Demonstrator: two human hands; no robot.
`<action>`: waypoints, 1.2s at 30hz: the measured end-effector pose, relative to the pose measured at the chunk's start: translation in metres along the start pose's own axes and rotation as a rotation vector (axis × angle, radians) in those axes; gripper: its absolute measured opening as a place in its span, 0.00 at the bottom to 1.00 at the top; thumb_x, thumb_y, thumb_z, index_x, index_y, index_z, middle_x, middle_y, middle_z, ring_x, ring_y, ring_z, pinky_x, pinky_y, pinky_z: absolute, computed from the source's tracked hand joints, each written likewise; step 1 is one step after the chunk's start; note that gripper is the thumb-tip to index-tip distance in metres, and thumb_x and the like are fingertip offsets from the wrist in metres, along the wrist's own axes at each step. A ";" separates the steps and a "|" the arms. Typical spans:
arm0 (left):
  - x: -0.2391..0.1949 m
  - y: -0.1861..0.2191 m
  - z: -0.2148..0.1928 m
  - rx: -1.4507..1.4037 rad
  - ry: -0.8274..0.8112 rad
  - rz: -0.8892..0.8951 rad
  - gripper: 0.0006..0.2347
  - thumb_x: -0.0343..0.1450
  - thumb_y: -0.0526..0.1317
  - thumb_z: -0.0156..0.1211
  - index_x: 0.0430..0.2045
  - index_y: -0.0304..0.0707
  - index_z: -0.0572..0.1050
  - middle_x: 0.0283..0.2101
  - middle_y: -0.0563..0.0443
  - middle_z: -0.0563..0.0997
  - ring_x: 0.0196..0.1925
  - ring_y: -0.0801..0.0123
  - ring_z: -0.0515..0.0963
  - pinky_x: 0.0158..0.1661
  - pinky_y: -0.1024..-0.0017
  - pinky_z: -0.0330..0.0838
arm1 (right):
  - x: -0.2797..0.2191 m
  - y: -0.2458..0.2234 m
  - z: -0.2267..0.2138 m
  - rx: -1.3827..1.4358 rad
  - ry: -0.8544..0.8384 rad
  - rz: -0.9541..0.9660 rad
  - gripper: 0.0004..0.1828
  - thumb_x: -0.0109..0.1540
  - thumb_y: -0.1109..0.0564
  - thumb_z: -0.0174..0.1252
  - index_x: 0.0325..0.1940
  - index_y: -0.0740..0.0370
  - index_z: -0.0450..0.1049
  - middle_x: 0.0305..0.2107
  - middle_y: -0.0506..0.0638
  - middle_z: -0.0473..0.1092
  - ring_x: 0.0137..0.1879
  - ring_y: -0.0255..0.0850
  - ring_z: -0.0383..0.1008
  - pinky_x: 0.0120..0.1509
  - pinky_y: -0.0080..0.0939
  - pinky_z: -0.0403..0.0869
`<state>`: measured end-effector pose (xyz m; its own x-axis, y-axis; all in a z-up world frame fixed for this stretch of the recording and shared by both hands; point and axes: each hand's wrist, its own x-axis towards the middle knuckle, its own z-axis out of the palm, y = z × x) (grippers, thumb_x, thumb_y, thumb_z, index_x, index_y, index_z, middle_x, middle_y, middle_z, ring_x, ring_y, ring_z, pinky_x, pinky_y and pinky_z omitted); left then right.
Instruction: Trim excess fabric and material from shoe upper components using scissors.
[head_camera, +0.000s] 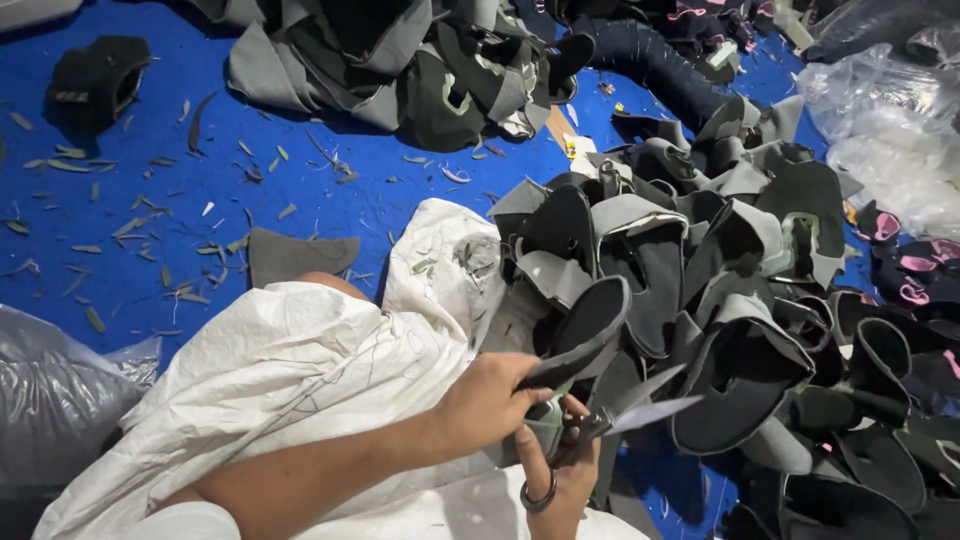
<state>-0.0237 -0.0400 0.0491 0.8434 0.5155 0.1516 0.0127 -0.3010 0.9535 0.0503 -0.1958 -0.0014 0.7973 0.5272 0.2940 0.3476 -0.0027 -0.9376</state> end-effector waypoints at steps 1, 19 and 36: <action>0.000 0.000 -0.001 -0.052 0.073 0.088 0.06 0.67 0.38 0.66 0.30 0.33 0.78 0.30 0.37 0.80 0.33 0.48 0.81 0.34 0.58 0.72 | 0.001 -0.002 0.000 0.030 0.004 0.067 0.36 0.54 0.66 0.68 0.65 0.69 0.63 0.44 0.53 0.71 0.47 0.38 0.74 0.51 0.37 0.72; 0.016 -0.022 -0.010 -0.770 -0.426 -0.180 0.20 0.65 0.35 0.72 0.49 0.29 0.76 0.42 0.53 0.82 0.44 0.75 0.80 0.47 0.74 0.74 | 0.008 -0.006 -0.018 0.287 0.105 0.087 0.32 0.55 0.70 0.66 0.63 0.73 0.66 0.44 0.57 0.74 0.49 0.41 0.76 0.55 0.40 0.73; 0.016 -0.027 -0.011 -0.882 -0.430 -0.134 0.18 0.63 0.29 0.71 0.47 0.30 0.78 0.41 0.55 0.84 0.43 0.77 0.80 0.47 0.76 0.74 | 0.005 -0.027 -0.032 0.414 0.074 0.274 0.31 0.58 0.65 0.58 0.66 0.71 0.64 0.44 0.58 0.74 0.46 0.41 0.76 0.48 0.37 0.71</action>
<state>-0.0165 -0.0152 0.0286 0.9896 0.1139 0.0878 -0.1355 0.5339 0.8346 0.0609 -0.2203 0.0310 0.8700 0.4924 0.0249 -0.0924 0.2124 -0.9728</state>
